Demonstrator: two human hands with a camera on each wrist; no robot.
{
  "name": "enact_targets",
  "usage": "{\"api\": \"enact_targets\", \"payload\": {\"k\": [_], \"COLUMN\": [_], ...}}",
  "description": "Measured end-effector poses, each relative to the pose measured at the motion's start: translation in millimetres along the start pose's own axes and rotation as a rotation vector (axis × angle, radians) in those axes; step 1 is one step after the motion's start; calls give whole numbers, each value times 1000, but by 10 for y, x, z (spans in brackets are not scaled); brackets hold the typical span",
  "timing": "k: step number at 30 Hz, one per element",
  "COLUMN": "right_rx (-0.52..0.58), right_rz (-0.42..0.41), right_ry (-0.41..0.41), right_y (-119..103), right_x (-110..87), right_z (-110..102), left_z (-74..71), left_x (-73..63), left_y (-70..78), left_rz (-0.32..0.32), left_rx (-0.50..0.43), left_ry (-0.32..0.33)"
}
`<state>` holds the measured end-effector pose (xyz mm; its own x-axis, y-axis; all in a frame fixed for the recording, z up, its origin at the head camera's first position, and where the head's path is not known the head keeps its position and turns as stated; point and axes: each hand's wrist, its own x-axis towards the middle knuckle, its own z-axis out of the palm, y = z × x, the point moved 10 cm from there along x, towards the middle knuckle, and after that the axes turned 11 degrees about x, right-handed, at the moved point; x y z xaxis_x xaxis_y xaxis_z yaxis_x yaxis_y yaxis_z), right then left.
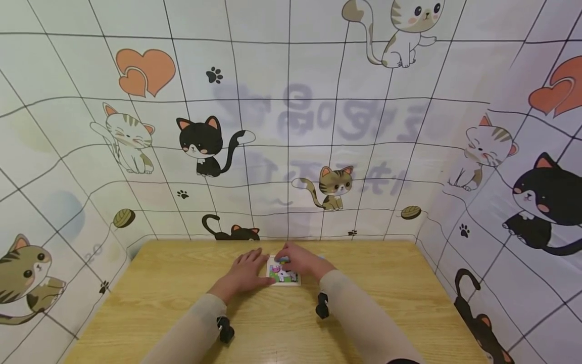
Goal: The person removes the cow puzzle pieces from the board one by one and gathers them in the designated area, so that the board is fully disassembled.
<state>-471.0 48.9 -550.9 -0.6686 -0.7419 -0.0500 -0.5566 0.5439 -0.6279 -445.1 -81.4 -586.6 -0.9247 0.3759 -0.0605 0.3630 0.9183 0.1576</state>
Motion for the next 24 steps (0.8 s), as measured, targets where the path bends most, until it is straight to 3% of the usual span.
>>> {"api": "enact_targets", "payload": {"k": [14, 24], "right_rx": [44, 16], "right_rz": [43, 19], "right_ry": [-2, 29], "right_y": [81, 54], "right_x": [36, 36], "right_z": [-5, -1], "left_z": [23, 32], "left_x": [10, 9], "left_y": [-3, -21], "left_rz": [-9, -16], "left_rx": [14, 17], "left_ry": [-14, -16]}}
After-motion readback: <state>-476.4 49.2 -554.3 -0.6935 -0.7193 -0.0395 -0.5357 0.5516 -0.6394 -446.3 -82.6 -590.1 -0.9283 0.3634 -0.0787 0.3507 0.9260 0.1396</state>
